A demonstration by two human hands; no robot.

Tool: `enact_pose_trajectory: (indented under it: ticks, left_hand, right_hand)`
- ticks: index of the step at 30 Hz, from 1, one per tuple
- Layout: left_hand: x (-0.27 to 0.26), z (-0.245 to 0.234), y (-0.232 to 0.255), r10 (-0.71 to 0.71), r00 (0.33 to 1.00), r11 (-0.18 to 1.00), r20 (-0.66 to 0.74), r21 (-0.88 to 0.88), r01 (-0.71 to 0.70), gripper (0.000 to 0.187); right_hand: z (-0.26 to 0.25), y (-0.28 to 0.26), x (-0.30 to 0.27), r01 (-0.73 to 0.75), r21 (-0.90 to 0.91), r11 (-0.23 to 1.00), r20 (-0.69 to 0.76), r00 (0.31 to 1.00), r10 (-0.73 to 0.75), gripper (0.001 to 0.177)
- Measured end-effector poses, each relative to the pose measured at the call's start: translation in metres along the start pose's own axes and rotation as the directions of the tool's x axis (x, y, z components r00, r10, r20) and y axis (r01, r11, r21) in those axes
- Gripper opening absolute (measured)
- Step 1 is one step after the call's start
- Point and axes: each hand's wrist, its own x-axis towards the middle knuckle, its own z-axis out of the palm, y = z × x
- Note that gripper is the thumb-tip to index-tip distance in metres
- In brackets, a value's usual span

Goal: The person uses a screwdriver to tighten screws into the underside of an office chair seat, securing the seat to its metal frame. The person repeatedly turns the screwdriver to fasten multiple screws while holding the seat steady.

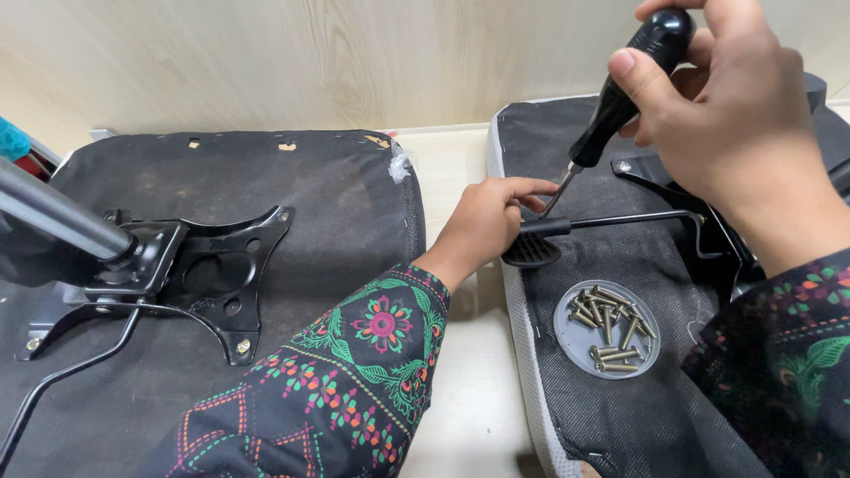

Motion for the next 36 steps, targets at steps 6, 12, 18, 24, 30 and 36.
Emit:
enact_pose_trajectory:
  ticks: [6, 12, 18, 24, 30, 36]
  left_hand:
    - [0.001, 0.0, 0.0, 0.037, 0.999, 0.999, 0.0, 0.022, -0.037, 0.054]
    - [0.0, -0.001, 0.002, -0.017, 1.0, 1.0, 0.023, 0.013, 0.017, 0.054]
    - [0.001, -0.002, 0.003, -0.021, 0.999, 1.0, 0.027, 0.0, 0.021, 0.054]
    - [0.002, 0.0, 0.0, -0.018, 1.0, 1.0, 0.02, 0.02, 0.017, 0.052]
    - [0.001, 0.003, -0.001, -0.066, 0.998, 0.997, 0.006, 0.051, 0.066, 0.051]
    - [0.004, 0.0, 0.0, -0.11, 0.994, 0.987, 0.023, 0.117, 0.106, 0.044]
  right_hand:
    - [0.005, 0.004, -0.002, 0.003, 0.026, 1.0, 0.005, 1.0, -0.003, 0.03]
    - [0.007, 0.01, 0.001, 0.101, -0.087, 0.991, -0.003, 0.995, -0.102, 0.026]
    - [0.009, 0.009, 0.002, 0.066, -0.013, 0.998, -0.008, 0.998, -0.066, 0.028]
    - [0.005, 0.003, 0.007, 0.024, 0.032, 0.999, 0.059, 0.998, -0.026, 0.028]
    - [0.002, -0.002, 0.012, -0.101, 0.234, 0.967, 0.144, 0.987, 0.068, 0.035]
    - [0.015, -0.018, 0.009, -0.144, 0.272, 0.952, 0.058, 0.989, 0.133, 0.033]
